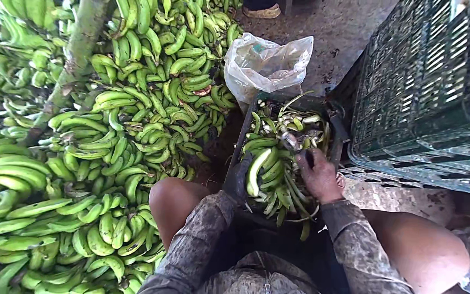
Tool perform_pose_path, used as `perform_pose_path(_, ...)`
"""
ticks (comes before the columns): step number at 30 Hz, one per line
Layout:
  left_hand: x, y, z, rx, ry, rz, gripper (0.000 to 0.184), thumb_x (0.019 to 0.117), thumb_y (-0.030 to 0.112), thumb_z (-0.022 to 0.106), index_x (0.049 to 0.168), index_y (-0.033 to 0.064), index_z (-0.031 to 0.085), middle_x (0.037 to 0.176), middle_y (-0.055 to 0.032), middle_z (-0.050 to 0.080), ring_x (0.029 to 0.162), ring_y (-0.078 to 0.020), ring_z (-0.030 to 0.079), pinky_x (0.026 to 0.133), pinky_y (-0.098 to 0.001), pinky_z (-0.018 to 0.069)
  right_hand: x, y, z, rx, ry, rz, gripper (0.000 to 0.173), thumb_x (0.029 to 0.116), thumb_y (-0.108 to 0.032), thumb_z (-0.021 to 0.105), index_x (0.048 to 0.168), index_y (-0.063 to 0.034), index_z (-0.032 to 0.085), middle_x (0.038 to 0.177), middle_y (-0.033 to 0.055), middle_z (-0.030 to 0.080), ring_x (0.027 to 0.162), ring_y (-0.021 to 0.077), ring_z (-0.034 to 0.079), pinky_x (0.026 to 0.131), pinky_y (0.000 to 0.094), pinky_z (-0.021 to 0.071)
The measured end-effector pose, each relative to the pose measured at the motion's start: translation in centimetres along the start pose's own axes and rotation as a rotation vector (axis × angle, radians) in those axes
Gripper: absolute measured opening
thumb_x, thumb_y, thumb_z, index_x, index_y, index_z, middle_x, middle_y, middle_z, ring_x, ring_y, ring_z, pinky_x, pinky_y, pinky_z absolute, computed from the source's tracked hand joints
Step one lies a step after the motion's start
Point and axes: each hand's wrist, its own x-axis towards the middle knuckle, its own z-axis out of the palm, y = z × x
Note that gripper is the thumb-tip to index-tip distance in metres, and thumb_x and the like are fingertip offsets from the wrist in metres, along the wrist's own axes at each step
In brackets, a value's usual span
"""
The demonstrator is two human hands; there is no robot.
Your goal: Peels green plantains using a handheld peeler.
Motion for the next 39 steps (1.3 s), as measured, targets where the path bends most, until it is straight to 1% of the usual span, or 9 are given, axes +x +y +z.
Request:
perform_pose_path(4,2.9,-0.2,-1.2,0.334,0.192,0.149,0.049,0.1068,0.048,0.047,0.137,0.0117,0.06,0.11,-0.0127,0.07,0.091,-0.0208,0.068,0.081,-0.0447,0.0576,-2.8,-2.1,2.4,0.218,-0.324,-0.165,0.042,0.1024,-0.034,0.06,0.124,0.0018,0.064,0.101,0.0164,0.072,0.094,0.0264,0.071,0.088,0.0483,0.0574)
perform_pose_path(7,2.4,-0.4,-0.9,0.338,0.066,0.199,0.041,0.1104,0.032,0.043,0.139,0.0048,0.055,0.109,-0.0099,0.068,0.09,-0.0134,0.067,0.08,-0.0332,0.0586,-2.1,-2.9,2.3,0.165,-0.425,-0.132,0.038,0.1024,-0.033,0.063,0.122,0.0001,0.065,0.103,0.017,0.071,0.096,0.0276,0.07,0.089,0.05,0.0562)
perform_pose_path(13,0.4,-1.3,-2.5,-0.066,-0.533,-0.111,0.043,0.1094,0.037,0.038,0.119,0.0026,0.062,0.089,-0.0095,0.068,0.065,-0.0125,0.064,0.056,-0.0239,0.0557,1.2,-0.1,0.0,-0.097,0.106,-0.026,0.051,0.1024,-0.042,0.063,0.128,0.0018,0.059,0.123,0.0277,0.064,0.107,0.0453,0.067,0.09,0.0672,0.0521)
perform_pose_path(17,1.5,-0.9,-1.5,0.294,0.012,0.122,0.04,0.1091,0.039,0.046,0.134,0.0109,0.061,0.1,-0.0089,0.07,0.079,-0.0142,0.067,0.071,-0.0347,0.0597,-1.9,-1.6,1.2,0.109,-0.099,-0.17,0.04,0.1026,-0.036,0.061,0.12,0.0003,0.065,0.104,0.0187,0.07,0.095,0.0309,0.07,0.085,0.0551,0.0573)
perform_pose_path(20,2.4,-0.1,-0.6,0.277,0.143,0.242,0.04,0.1101,0.024,0.042,0.146,0.0083,0.05,0.119,-0.0079,0.066,0.097,-0.01,0.065,0.086,-0.0317,0.0568,-3.2,-2.9,2.6,0.193,-0.401,-0.195,0.037,0.1033,-0.035,0.059,0.116,-0.002,0.068,0.1,0.0137,0.07,0.093,0.0241,0.069,0.086,0.0472,0.0565)
perform_pose_path(25,1.9,-1.3,-2.1,-0.059,-0.342,-0.084,0.035,0.1094,0.037,0.043,0.13,0.0139,0.059,0.091,-0.0089,0.068,0.063,-0.0136,0.064,0.052,-0.0269,0.0554,0.9,-1.2,1.0,-0.1,-0.185,-0.059,0.047,0.103,-0.042,0.062,0.129,-0.0025,0.061,0.124,0.0245,0.065,0.107,0.0441,0.067,0.089,0.0676,0.0522)
perform_pose_path(28,2.2,-0.8,-2.2,-0.121,-0.487,-0.091,0.041,0.1104,0.04,0.037,0.137,0.0141,0.055,0.1,-0.0107,0.068,0.067,-0.0148,0.065,0.054,-0.027,0.0564,0.2,-1.0,1.5,-0.089,-0.125,-0.098,0.047,0.1034,-0.04,0.062,0.126,0.0007,0.061,0.117,0.0252,0.066,0.102,0.0428,0.068,0.087,0.0645,0.0539)
perform_pose_path(33,0.9,-1.4,-1.3,0.181,-0.5,-0.111,0.047,0.1024,0.028,0.059,0.146,0.0124,0.049,0.099,-0.008,0.071,0.074,-0.0131,0.068,0.068,-0.0306,0.0605,1.3,-0.3,0.9,-0.144,-0.05,0.113,0.055,0.106,-0.047,0.053,0.13,0.0021,0.06,0.117,0.0308,0.066,0.105,0.0502,0.067,0.088,0.071,0.0511)
perform_pose_path(39,2.7,-1.0,0.2,0.472,0.292,0.312,0.048,0.1088,0.04,0.046,0.147,0.0121,0.052,0.132,-0.0119,0.064,0.114,-0.0165,0.064,0.1,-0.0408,0.0533,-2.2,-1.2,2.5,0.035,-0.141,-0.077,0.046,0.1065,-0.037,0.055,0.128,0.0029,0.061,0.111,0.0247,0.068,0.1,0.0389,0.069,0.089,0.061,0.0549)
